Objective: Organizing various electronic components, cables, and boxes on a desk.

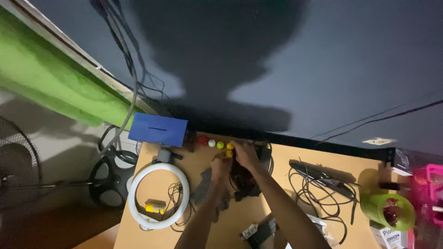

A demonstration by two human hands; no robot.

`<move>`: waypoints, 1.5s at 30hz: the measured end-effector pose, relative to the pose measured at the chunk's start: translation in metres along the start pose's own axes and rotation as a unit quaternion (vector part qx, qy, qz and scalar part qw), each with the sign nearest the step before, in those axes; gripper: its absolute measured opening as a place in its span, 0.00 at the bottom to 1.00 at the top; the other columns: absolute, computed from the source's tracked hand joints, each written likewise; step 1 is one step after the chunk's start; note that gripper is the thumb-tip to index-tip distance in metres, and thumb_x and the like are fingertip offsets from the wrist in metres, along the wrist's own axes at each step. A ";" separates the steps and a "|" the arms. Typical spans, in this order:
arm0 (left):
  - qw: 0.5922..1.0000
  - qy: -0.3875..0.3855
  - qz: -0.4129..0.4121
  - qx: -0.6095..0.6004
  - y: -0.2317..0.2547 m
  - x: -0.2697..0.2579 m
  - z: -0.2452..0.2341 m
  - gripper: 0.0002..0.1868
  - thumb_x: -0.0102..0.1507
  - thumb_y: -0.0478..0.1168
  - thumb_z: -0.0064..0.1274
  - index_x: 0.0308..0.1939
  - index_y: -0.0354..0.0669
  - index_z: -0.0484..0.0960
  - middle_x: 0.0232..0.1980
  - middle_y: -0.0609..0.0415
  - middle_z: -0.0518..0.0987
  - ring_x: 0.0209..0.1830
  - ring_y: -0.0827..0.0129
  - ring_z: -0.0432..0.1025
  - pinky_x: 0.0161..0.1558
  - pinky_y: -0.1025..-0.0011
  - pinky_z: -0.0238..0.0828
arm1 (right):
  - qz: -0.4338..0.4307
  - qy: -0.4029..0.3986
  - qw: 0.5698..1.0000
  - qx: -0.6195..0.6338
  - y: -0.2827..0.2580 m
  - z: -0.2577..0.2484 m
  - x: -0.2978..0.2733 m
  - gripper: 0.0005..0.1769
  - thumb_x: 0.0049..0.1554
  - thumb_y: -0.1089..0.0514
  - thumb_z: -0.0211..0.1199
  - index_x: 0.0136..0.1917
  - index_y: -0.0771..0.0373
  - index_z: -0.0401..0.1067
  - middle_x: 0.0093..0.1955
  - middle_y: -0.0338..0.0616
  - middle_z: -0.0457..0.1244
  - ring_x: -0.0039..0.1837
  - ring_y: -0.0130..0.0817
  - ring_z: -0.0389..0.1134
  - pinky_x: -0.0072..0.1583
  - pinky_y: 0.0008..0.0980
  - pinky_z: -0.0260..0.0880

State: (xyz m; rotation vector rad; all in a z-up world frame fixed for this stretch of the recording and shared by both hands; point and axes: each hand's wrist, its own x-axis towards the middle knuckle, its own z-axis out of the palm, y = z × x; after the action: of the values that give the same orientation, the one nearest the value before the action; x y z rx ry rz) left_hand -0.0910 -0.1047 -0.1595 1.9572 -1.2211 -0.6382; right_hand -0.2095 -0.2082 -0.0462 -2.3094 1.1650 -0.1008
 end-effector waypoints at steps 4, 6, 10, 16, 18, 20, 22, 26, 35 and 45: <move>0.994 0.048 0.088 -0.041 0.041 -0.011 -0.038 0.19 0.62 0.39 0.57 0.52 0.27 0.80 0.45 0.37 0.83 0.38 0.55 0.78 0.35 0.60 0.78 | 0.069 -0.079 0.994 0.001 -0.008 -0.005 -0.004 0.39 0.58 0.70 0.57 0.81 0.54 0.59 0.61 0.60 0.68 0.58 0.55 0.72 0.60 0.48 0.73; 0.983 -0.086 -0.159 -0.040 0.058 -0.011 -0.051 0.18 0.69 0.45 0.56 0.50 0.29 0.82 0.39 0.38 0.86 0.33 0.58 0.80 0.37 0.60 0.76 | 0.046 -0.016 0.997 -0.067 -0.014 -0.009 -0.007 0.46 0.49 0.66 0.68 0.79 0.52 0.59 0.66 0.70 0.61 0.60 0.66 0.67 0.55 0.52 0.71; 0.990 0.032 -0.037 -0.132 0.047 -0.026 -0.062 0.27 0.64 0.45 0.62 0.59 0.27 0.77 0.43 0.38 0.83 0.37 0.59 0.79 0.37 0.62 0.80 | 0.139 -0.176 0.971 -0.084 -0.044 -0.046 -0.017 0.39 0.62 0.65 0.55 0.84 0.50 0.50 0.63 0.64 0.64 0.55 0.57 0.72 0.53 0.50 0.76; 0.975 -0.056 -0.208 -0.049 0.053 -0.063 -0.150 0.19 0.66 0.45 0.58 0.54 0.33 0.82 0.45 0.46 0.85 0.40 0.63 0.79 0.43 0.63 0.77 | 0.086 0.130 0.985 -0.079 -0.060 -0.025 -0.046 0.40 0.47 0.68 0.64 0.74 0.66 0.61 0.69 0.69 0.59 0.63 0.63 0.63 0.41 0.46 0.74; 0.978 0.005 -0.200 -0.051 0.062 -0.085 -0.205 0.20 0.64 0.44 0.59 0.57 0.41 0.80 0.50 0.50 0.84 0.47 0.66 0.79 0.52 0.69 0.76 | 0.082 0.233 0.969 -0.033 -0.089 -0.019 -0.065 0.19 0.56 0.61 0.63 0.61 0.59 0.71 0.55 0.52 0.68 0.60 0.51 0.67 0.59 0.53 0.68; 0.983 0.108 -0.091 -0.114 -0.053 -0.101 -0.186 0.19 0.66 0.43 0.57 0.58 0.39 0.78 0.51 0.49 0.82 0.48 0.66 0.77 0.52 0.68 0.75 | 0.007 0.265 0.964 -0.001 -0.128 0.001 -0.080 0.19 0.57 0.61 0.62 0.62 0.61 0.71 0.55 0.54 0.68 0.60 0.52 0.67 0.61 0.51 0.68; 0.963 0.206 0.020 -0.170 -0.095 -0.126 -0.210 0.19 0.68 0.41 0.56 0.60 0.37 0.76 0.52 0.48 0.81 0.50 0.65 0.76 0.53 0.67 0.74 | -0.066 0.292 0.954 0.032 -0.169 0.020 -0.094 0.19 0.59 0.60 0.61 0.64 0.62 0.71 0.56 0.56 0.67 0.60 0.54 0.67 0.62 0.49 0.68; 0.949 0.247 -0.182 -0.067 -0.082 -0.162 -0.296 0.15 0.62 0.38 0.60 0.50 0.35 0.84 0.42 0.46 0.86 0.40 0.63 0.81 0.44 0.66 0.78 | -0.001 -0.016 0.982 0.186 -0.215 0.120 -0.094 0.23 0.58 0.54 0.62 0.66 0.60 0.73 0.52 0.56 0.68 0.54 0.55 0.68 0.58 0.51 0.67; 0.947 0.217 -0.214 -0.099 -0.120 -0.188 -0.310 0.13 0.62 0.37 0.60 0.48 0.35 0.85 0.42 0.46 0.87 0.38 0.65 0.83 0.43 0.68 0.80 | -0.172 -0.080 0.981 0.047 -0.305 0.184 -0.079 0.22 0.51 0.57 0.68 0.57 0.69 0.73 0.57 0.60 0.64 0.63 0.59 0.63 0.62 0.53 0.64; 0.969 0.106 -0.213 -0.072 -0.070 -0.142 -0.301 0.25 0.60 0.46 0.65 0.56 0.34 0.81 0.48 0.42 0.85 0.44 0.63 0.81 0.42 0.67 0.79 | -0.076 -0.095 0.992 0.036 -0.233 0.216 -0.054 0.33 0.55 0.51 0.71 0.66 0.73 0.64 0.64 0.65 0.60 0.58 0.59 0.65 0.54 0.50 0.69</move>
State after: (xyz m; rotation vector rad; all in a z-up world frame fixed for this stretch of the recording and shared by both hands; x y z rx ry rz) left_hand 0.1048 0.1403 -0.0271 2.1138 -0.6095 -0.6857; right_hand -0.0098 0.0377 -0.1037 -2.2846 0.8755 0.0208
